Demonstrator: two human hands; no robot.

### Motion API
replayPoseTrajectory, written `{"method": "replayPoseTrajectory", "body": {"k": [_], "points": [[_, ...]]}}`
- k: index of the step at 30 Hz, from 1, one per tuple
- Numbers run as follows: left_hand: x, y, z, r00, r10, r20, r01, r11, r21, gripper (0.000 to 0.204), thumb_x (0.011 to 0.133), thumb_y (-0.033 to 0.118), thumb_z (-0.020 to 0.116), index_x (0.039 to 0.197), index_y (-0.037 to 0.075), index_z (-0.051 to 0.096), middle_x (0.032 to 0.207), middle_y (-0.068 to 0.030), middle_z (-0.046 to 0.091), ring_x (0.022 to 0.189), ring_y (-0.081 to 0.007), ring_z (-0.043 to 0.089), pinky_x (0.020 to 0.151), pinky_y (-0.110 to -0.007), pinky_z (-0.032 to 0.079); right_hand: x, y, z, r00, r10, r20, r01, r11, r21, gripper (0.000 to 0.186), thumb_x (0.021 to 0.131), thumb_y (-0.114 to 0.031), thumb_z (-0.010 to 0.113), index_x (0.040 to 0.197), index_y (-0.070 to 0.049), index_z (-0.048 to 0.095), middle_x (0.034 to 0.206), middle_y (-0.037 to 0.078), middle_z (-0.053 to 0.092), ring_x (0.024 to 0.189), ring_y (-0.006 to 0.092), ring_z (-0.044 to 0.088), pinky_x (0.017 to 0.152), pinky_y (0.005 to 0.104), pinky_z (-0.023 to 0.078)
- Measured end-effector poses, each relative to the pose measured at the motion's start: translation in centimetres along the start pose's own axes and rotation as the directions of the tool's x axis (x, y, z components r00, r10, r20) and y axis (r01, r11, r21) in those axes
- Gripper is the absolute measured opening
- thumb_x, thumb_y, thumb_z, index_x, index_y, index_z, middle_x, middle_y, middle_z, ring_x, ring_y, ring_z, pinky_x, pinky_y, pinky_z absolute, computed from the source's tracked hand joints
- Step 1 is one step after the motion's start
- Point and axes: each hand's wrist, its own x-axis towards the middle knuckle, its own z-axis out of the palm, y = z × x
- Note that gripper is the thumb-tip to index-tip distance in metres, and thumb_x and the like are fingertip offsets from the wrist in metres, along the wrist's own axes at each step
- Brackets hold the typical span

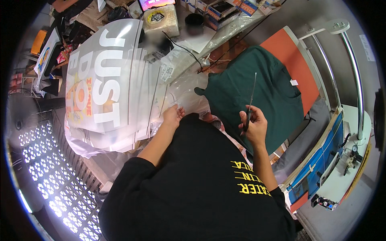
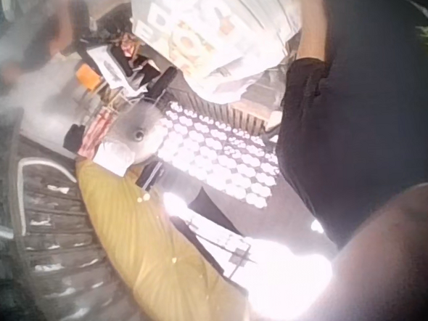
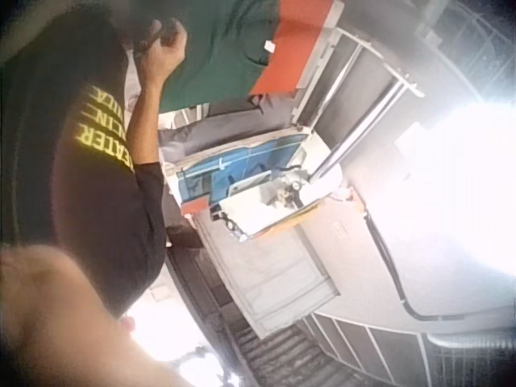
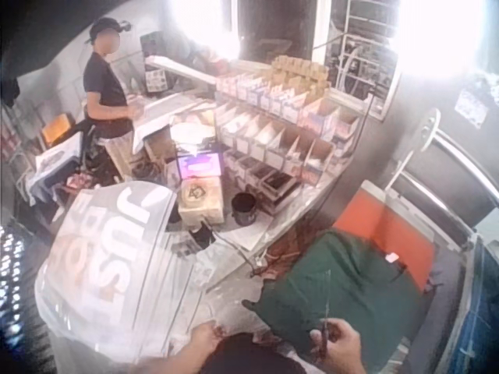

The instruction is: The person organizes printed t-shirts, prepares a plain green garment by smoothing it on a heat press, and cuts a transfer film using scissors before aligning it on the garment.

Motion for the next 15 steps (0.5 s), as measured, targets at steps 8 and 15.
{"method": "replayPoseTrajectory", "body": {"k": [8,15], "points": [[9.6,-3.3,1.2,0.671,0.519,0.53,-0.588,-0.063,0.807,0.011,0.091,0.013,0.057,0.098,0.004,0.059,0.093,-0.0253,0.066,0.092,-0.0451,0.065,0.077,-0.05,0.051,3.1,1.2,-0.7,0.989,-0.098,-0.115,0.107,0.991,0.077,0.036,0.088,-0.016,0.076,0.116,-0.001,0.058,0.067,0.002,0.058,0.052,0.0106,0.058,0.039,0.0261,0.042],[10.1,-1.3,2.0,0.817,0.233,0.527,-0.213,-0.727,0.652,0.028,0.091,0.01,0.048,0.112,0.004,0.065,0.117,-0.0223,0.065,0.105,-0.0403,0.066,0.084,-0.047,0.054,4.1,3.6,-2.0,0.993,-0.021,-0.115,0.036,0.991,0.13,0.039,0.088,-0.018,0.075,0.118,0.001,0.057,0.072,0.005,0.062,0.052,0.0127,0.062,0.039,0.0264,0.046]]}}
